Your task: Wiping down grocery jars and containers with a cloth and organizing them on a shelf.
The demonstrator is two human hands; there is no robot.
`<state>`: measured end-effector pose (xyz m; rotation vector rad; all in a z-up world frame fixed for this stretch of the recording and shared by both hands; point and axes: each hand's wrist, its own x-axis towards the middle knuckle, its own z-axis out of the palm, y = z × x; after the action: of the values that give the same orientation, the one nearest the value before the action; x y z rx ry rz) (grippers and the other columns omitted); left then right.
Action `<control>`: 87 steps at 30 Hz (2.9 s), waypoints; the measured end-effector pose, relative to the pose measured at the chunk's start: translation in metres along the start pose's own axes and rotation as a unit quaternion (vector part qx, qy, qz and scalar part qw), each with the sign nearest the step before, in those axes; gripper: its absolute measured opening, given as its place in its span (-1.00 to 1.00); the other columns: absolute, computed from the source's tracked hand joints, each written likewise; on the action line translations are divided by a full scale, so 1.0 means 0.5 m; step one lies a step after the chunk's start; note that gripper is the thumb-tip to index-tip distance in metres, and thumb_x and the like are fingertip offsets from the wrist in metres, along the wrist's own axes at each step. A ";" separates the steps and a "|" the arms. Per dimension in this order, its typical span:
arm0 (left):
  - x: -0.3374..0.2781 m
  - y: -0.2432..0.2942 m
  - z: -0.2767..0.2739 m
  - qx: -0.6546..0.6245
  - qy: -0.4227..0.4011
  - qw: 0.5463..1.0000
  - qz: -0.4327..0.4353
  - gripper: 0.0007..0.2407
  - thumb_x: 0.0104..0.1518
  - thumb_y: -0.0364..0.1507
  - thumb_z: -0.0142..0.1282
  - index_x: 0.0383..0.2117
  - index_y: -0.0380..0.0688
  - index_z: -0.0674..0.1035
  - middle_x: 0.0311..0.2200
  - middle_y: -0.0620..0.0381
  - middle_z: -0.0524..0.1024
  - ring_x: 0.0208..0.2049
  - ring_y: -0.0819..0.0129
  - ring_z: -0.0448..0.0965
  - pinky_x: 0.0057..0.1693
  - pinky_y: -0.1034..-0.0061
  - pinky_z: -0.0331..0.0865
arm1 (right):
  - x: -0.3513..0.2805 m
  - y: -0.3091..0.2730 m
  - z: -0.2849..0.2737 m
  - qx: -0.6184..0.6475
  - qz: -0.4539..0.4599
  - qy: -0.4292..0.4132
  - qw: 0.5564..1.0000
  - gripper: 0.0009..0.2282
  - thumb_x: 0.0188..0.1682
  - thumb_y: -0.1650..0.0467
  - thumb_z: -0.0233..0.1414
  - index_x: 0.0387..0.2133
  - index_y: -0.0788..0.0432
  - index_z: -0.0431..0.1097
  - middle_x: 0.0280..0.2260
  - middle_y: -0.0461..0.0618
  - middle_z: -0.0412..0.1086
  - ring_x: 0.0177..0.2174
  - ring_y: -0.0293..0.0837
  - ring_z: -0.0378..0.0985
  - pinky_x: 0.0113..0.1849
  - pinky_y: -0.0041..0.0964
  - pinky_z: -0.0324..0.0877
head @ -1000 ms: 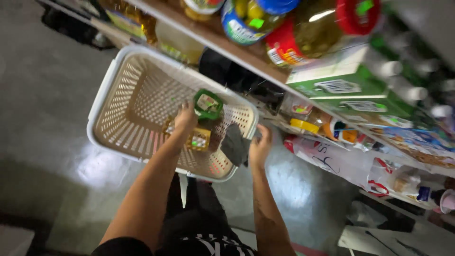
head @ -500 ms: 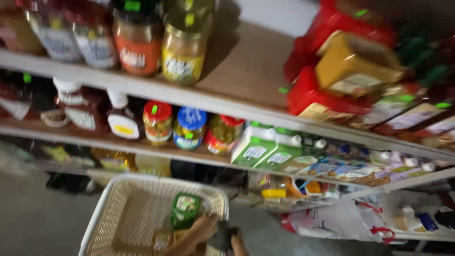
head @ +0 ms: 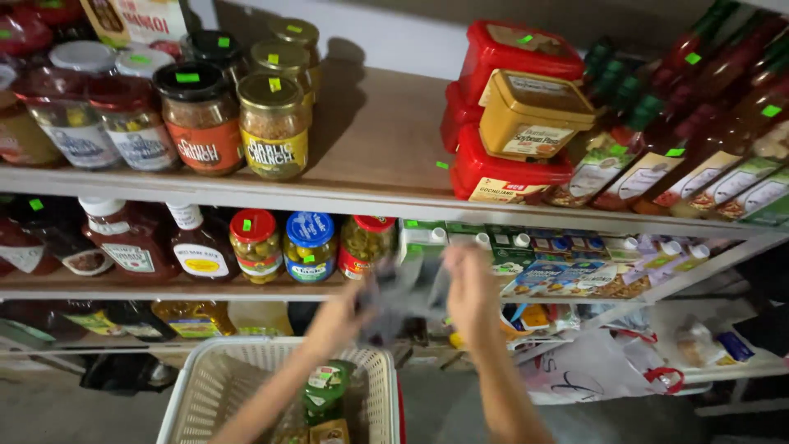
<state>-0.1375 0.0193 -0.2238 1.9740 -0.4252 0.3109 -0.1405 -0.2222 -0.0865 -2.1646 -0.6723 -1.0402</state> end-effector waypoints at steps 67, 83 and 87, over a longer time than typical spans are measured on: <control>0.542 0.160 -0.184 0.506 -0.074 0.859 -0.035 -0.78 0.18 -0.43 0.09 -0.09 -0.07 0.68 0.00 -0.02 0.59 0.03 0.08 0.60 0.00 0.24 0.53 | 0.481 0.158 0.341 -0.197 -0.120 -0.417 0.879 -0.84 -0.17 0.49 0.07 -0.34 0.21 0.57 -0.24 0.35 0.49 -0.18 0.29 0.56 -0.14 0.10 0.44; 0.380 0.198 -0.189 0.445 -0.017 0.878 0.174 -0.86 0.14 -0.49 0.11 -0.24 -0.14 0.68 -0.14 -0.07 0.62 -0.10 0.02 0.63 -0.05 0.21 0.54 | 0.354 0.083 0.244 -0.092 -0.076 -0.377 0.919 -0.71 -0.13 0.48 0.07 -0.10 0.23 0.45 -0.20 0.34 0.48 -0.21 0.31 0.53 -0.18 0.09 0.42; 0.185 0.194 -0.156 0.336 -0.045 0.929 0.151 -0.85 0.15 -0.49 0.11 -0.19 -0.12 0.66 -0.11 -0.03 0.59 -0.05 0.05 0.60 0.01 0.23 0.53 | 0.149 0.044 0.238 -0.047 -0.049 -0.394 0.917 -0.72 -0.09 0.49 0.05 -0.07 0.24 0.44 -0.16 0.31 0.47 -0.17 0.28 0.53 -0.14 0.06 0.42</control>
<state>-0.0975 0.0376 -0.0751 2.5991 -0.7599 0.6264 -0.0263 -0.1379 -0.0904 -2.6471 -1.1067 -0.1931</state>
